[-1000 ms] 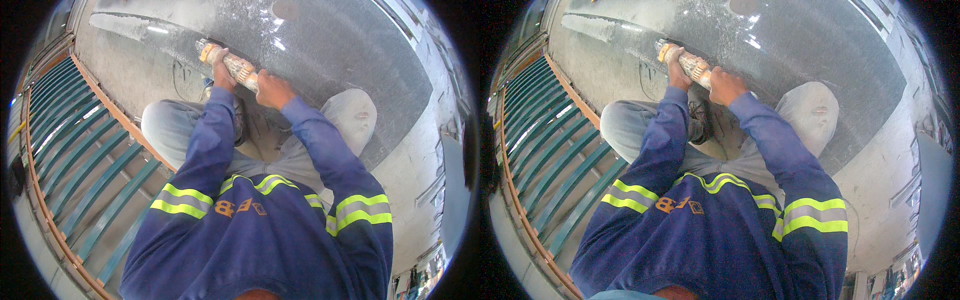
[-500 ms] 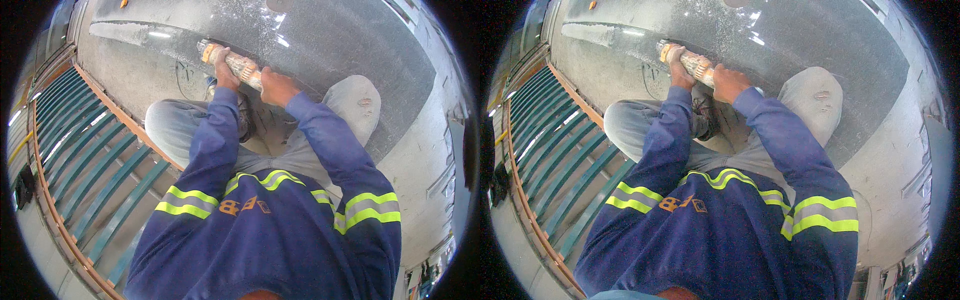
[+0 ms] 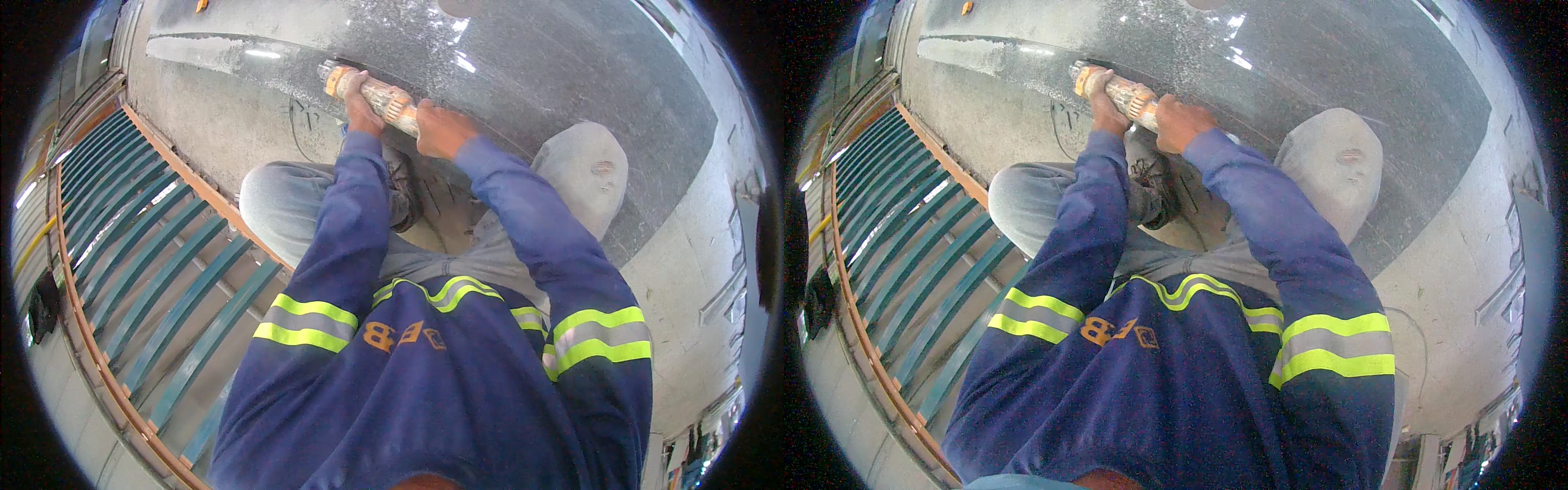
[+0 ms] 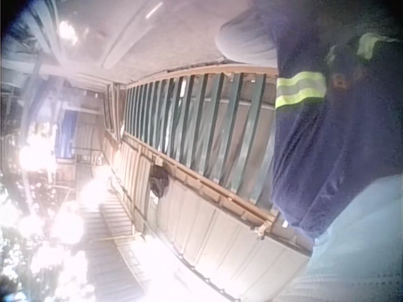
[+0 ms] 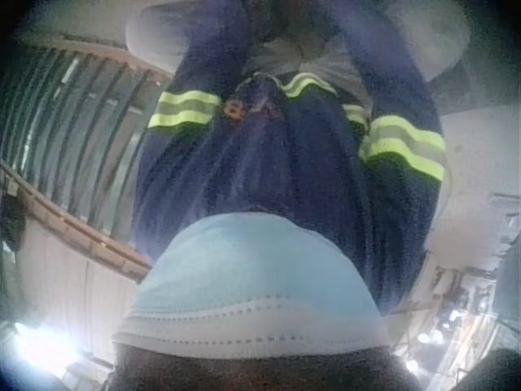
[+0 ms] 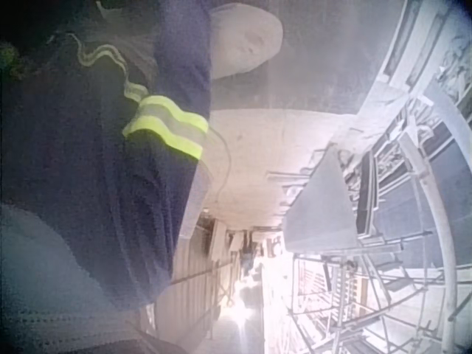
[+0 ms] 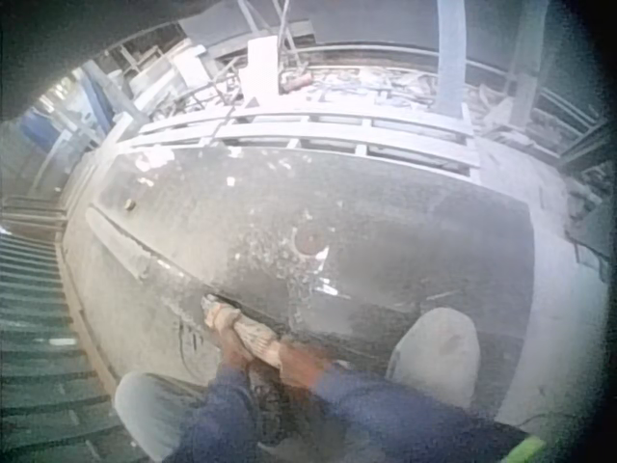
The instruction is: The person uses an angle grinder to smooth the surface of a large stone slab. The person holds the tool with both hands and moves it across the slab, generating dust as the surface is ground down.
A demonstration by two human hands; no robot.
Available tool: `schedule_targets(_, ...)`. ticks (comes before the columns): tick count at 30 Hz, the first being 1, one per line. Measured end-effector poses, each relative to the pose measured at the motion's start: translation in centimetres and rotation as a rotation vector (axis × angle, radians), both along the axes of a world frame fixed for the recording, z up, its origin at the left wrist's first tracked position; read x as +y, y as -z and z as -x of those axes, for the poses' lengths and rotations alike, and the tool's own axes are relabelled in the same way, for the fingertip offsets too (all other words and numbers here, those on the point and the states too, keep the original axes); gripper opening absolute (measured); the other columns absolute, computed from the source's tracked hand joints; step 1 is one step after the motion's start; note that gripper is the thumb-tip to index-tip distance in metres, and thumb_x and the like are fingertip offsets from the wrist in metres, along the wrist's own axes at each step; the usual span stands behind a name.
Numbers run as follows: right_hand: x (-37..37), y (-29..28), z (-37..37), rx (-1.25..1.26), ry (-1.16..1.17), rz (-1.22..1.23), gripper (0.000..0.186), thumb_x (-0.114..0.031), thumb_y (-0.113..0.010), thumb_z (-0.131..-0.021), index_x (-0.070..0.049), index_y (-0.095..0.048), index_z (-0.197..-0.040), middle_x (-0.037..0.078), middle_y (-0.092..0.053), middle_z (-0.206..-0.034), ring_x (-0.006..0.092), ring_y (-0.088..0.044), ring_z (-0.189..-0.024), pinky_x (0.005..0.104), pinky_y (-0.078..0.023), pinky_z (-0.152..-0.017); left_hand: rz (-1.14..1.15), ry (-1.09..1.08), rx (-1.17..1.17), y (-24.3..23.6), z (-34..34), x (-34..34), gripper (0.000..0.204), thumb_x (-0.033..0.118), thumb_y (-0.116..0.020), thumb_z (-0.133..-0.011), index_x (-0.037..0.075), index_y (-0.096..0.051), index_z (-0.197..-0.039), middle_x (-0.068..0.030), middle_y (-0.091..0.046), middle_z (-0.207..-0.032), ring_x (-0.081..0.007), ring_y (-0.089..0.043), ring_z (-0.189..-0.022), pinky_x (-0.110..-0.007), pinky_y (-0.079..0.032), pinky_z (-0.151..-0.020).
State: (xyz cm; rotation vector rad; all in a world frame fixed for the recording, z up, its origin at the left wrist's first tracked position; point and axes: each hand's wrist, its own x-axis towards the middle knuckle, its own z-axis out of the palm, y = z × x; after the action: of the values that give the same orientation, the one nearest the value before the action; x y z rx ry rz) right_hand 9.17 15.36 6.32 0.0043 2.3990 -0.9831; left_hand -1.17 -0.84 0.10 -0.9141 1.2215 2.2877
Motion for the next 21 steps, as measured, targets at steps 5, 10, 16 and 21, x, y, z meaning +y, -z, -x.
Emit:
schedule_targets(5, -0.1, -0.1, 0.1, 0.016, -0.001, 0.014, 0.038, -0.008, -0.06, -0.076, 0.007, -0.048, -0.109, 0.03, -0.065, -0.1, 0.0443, -0.065, -0.096, 0.0515, -0.052, -0.08, -0.074, 0.036, -0.018, 0.8, 0.4, -0.9, 0.034, 0.025, -0.065, -0.08, 0.006, -0.05, -0.105, -0.0122, -0.057, -0.088, -0.0307, -0.063, -0.077, -0.048, -0.055, -0.072)
schedule_targets(10, 0.7, -1.2, -0.6, 0.006, -0.019, -0.008, 0.034, -0.008, -0.059, -0.077, 0.006, -0.047, -0.106, 0.03, -0.065, -0.096, 0.0446, -0.066, -0.092, 0.0525, -0.052, -0.08, -0.001, -0.025, 0.003, -1.4, -1.1, 1.2, 0.032, 0.024, -0.064, -0.081, 0.006, -0.049, -0.102, -0.0123, -0.056, -0.082, -0.0319, -0.062, -0.071, -0.048, -0.055, -0.069)
schedule_targets(16, 0.7, -1.5, -0.6, -0.008, -0.011, -0.018, 0.033, -0.008, -0.059, -0.077, 0.005, -0.046, -0.105, 0.03, -0.066, -0.095, 0.0444, -0.066, -0.091, 0.0532, -0.052, -0.079, -0.018, -0.019, -0.021, -1.6, -1.0, 1.0, 0.031, 0.024, -0.064, -0.081, 0.007, -0.048, -0.1, -0.0125, -0.056, -0.079, -0.0331, -0.062, -0.069, -0.05, -0.055, -0.067)
schedule_targets(21, 0.5, -0.4, -0.4, -0.009, 0.004, -0.018, 0.037, -0.01, -0.061, -0.076, 0.005, -0.047, -0.107, 0.029, -0.066, -0.098, 0.0429, -0.067, -0.093, 0.0517, -0.053, -0.08, -0.021, 0.003, 0.027, -0.9, -0.6, 0.8, 0.03, 0.024, -0.065, -0.08, 0.007, -0.048, -0.099, -0.0119, -0.056, -0.08, -0.0317, -0.062, -0.069, -0.049, -0.055, -0.068)
